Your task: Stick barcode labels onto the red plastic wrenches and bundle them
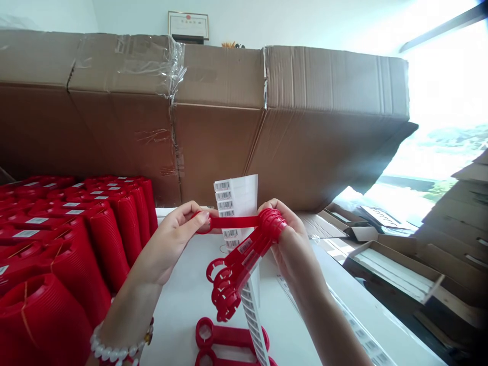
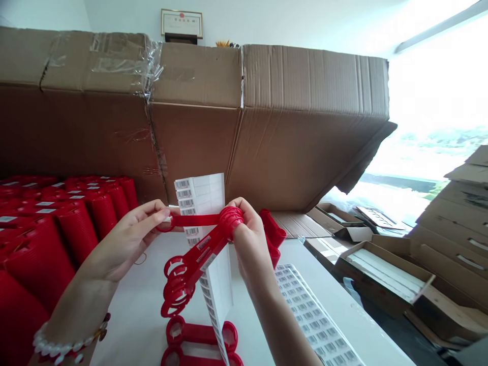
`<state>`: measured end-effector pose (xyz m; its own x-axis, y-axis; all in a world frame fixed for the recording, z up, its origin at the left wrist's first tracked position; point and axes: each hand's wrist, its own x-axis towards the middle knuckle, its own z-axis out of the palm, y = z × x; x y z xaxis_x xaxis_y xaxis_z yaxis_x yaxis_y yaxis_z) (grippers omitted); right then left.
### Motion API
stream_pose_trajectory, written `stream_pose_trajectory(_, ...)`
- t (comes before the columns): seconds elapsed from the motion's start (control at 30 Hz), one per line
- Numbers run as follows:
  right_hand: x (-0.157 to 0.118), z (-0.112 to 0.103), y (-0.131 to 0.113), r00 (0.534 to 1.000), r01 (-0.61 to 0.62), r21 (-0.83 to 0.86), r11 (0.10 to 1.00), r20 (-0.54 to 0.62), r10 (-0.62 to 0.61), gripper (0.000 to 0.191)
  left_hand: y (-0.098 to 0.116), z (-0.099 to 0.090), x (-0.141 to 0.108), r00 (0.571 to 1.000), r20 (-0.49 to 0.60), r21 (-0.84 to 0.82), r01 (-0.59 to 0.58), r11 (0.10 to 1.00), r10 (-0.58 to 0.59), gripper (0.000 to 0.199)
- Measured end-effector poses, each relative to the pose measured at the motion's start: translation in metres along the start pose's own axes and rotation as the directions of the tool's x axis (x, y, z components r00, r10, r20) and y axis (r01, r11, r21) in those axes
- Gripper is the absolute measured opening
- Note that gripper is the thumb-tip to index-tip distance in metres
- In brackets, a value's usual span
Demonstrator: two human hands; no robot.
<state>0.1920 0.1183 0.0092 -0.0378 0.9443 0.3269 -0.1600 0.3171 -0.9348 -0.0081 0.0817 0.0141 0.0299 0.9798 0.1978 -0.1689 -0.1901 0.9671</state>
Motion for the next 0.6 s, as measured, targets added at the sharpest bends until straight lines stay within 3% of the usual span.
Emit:
stream_pose_trajectory(0.23,-0.004,-0.004,-0.012,0.996,0.039,-0.249,0.968,0.088,-0.018,0.011,0.001,0.002,-0.002,0.998,-0.033,-0.099,-0.060,0.993,0.056,0.026)
stream_pose_trajectory(0.37,-0.002,-0.003,-0.011,0.988,0.156,-0.329,0.932,0.028,-0.155,0.011,-0.001,0.006,0.000,0.998,-0.014,-0.130,-0.058,0.990,0.056,0.030)
stream_pose_trajectory(0.43,-0.002,-0.002,-0.009,0.984,0.171,-0.308,0.936,0.010,-0.177,0.011,-0.003,0.007,0.001,0.999,-0.012,-0.145,-0.045,0.988,0.044,0.030)
stream_pose_trajectory(0.6,-0.005,-0.004,-0.009,0.995,0.074,-0.218,0.973,0.080,-0.058,0.008,-0.003,0.008,0.000,1.000,0.009,-0.129,0.000,0.992,0.001,0.022)
